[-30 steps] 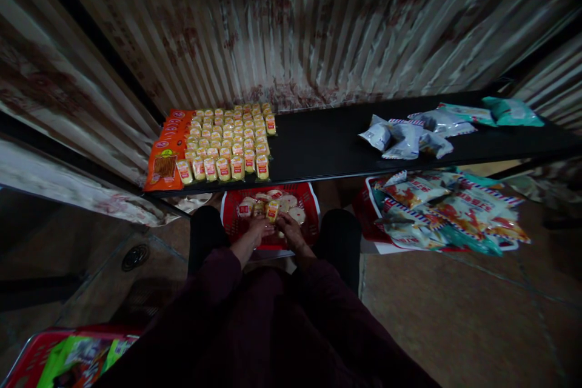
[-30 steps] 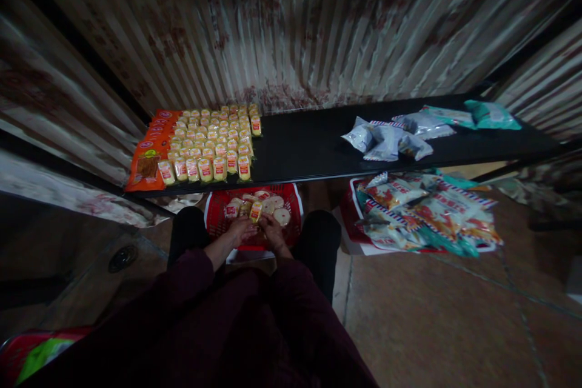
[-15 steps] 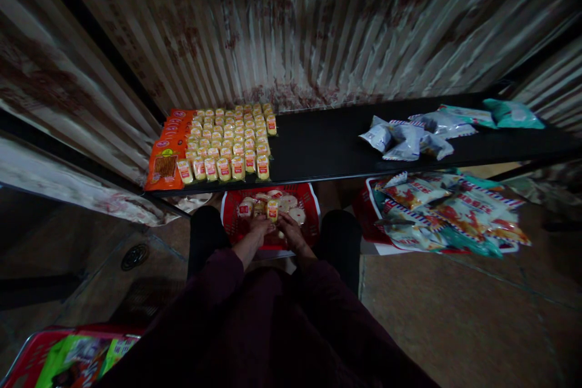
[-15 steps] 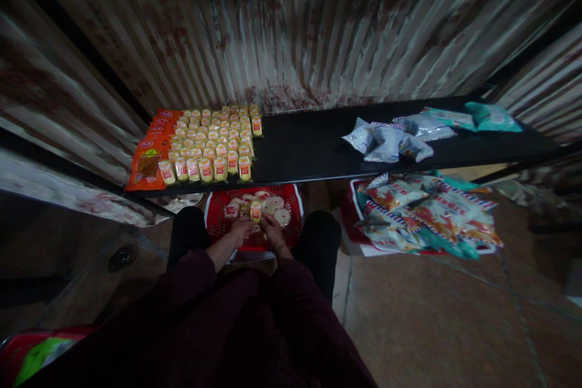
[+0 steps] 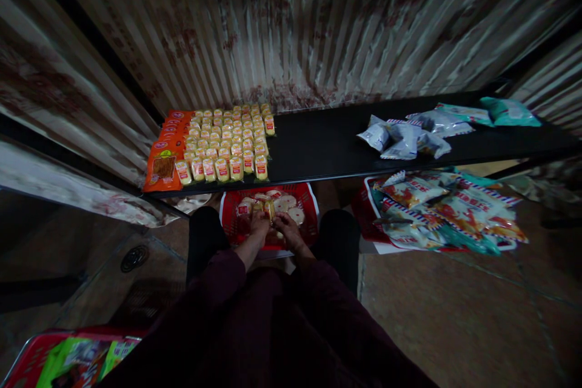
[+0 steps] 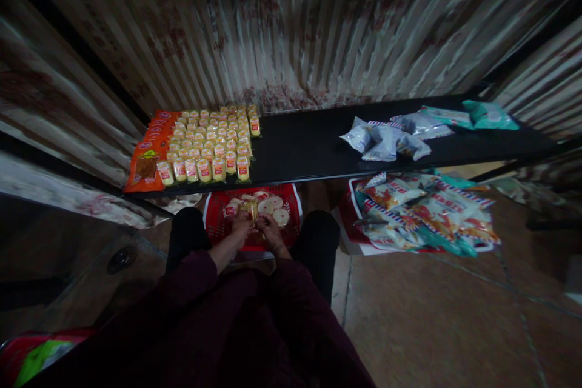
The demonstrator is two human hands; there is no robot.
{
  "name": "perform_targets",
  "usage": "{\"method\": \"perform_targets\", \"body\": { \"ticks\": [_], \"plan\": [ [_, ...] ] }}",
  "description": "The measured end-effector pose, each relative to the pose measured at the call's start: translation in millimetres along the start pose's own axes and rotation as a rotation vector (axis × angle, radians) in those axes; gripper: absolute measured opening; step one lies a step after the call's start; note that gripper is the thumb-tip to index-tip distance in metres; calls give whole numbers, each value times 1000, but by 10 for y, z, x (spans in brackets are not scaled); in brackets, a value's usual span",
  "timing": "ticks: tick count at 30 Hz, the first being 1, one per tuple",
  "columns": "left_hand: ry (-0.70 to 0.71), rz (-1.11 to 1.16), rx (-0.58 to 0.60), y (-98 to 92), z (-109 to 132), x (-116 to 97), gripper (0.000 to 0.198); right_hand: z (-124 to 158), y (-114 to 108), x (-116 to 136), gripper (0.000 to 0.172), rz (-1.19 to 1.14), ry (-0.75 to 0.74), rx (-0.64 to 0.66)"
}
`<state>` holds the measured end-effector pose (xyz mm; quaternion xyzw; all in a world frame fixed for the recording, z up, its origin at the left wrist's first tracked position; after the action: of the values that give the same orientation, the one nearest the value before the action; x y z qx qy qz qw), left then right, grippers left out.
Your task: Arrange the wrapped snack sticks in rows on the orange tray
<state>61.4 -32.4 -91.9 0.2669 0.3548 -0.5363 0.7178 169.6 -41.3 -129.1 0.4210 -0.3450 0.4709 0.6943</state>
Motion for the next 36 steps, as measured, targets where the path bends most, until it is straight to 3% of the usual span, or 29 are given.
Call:
{"method": "perform_targets", "body": {
  "ticks": [11,17,22,27,36],
  "plan": [
    [-109,143,77,-46,131,-59,11,20,48,115,33,148,-147,50],
    [-123,210,105,-56,148,-75,17,8,52,95,31,125,-103,65],
    [-132,236,34,-130,91,-32,25,-6,3,45,36,112,-68,7],
    [-217,277,72,-141,44,22,22,14,3,52,36,95,-29,14],
    [-345,401,34,-105,53,38,14,83,67,126,36,28,13,97]
  ]
}}
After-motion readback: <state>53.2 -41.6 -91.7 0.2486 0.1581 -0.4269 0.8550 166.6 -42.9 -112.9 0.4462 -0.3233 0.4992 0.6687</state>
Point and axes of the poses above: each hand's wrist, its own z-axis away from the middle knuckle, its own y-axis out of the palm, x = y × z, the point moved 4 cm from there along -z, towards the middle knuckle, and after that the axes turned 2 degrees about -x, right-handed, at the moved point
